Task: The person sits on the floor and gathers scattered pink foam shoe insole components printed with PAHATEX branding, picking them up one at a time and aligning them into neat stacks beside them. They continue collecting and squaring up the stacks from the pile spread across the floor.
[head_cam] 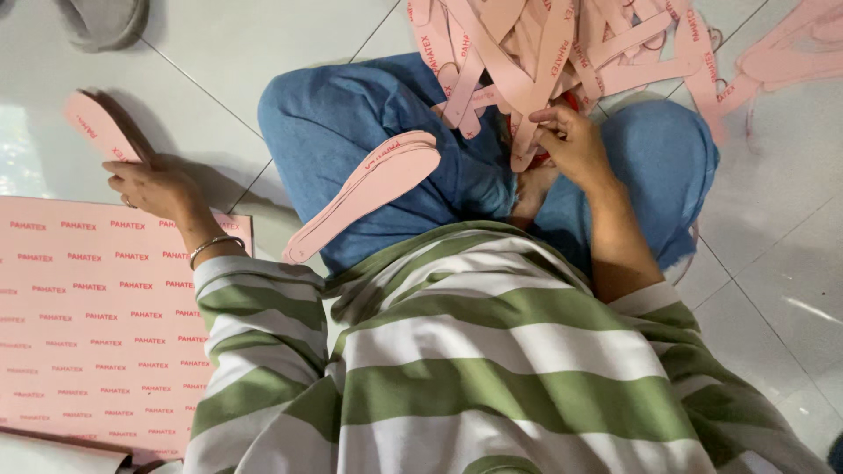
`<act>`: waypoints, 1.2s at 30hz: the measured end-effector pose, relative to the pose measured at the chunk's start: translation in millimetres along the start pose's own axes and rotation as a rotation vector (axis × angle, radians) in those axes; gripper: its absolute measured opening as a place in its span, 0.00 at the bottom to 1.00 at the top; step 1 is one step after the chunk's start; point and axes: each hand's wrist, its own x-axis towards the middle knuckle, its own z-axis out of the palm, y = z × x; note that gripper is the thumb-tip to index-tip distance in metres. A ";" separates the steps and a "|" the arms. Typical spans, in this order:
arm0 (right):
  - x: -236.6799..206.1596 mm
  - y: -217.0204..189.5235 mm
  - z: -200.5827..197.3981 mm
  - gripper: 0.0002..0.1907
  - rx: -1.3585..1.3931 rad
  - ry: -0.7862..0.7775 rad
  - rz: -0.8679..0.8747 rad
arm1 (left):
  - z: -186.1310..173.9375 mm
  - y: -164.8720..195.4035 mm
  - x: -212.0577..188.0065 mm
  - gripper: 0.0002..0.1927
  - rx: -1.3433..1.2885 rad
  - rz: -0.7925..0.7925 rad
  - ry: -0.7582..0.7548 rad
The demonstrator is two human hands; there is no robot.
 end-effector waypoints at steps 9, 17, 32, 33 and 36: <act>-0.4 1.6 -1.3 0.13 -0.014 0.026 0.046 | -1.5 -4.9 -1.3 0.25 -0.106 -0.124 -0.142; -8.1 -8.2 -0.5 0.13 -0.087 0.067 0.029 | -42.6 21.2 0.3 0.37 -0.078 0.333 0.212; -4.5 -28.7 2.3 0.13 -0.059 0.055 -0.120 | -183.5 123.7 -187.2 0.22 -0.246 0.923 -0.539; -5.2 -36.2 3.0 0.13 -0.092 0.057 -0.207 | -180.3 123.4 -187.3 0.21 -0.339 0.824 -0.698; -16.2 -68.9 9.6 0.20 0.300 -0.092 0.180 | -168.5 140.5 -192.2 0.19 -0.756 0.476 -1.208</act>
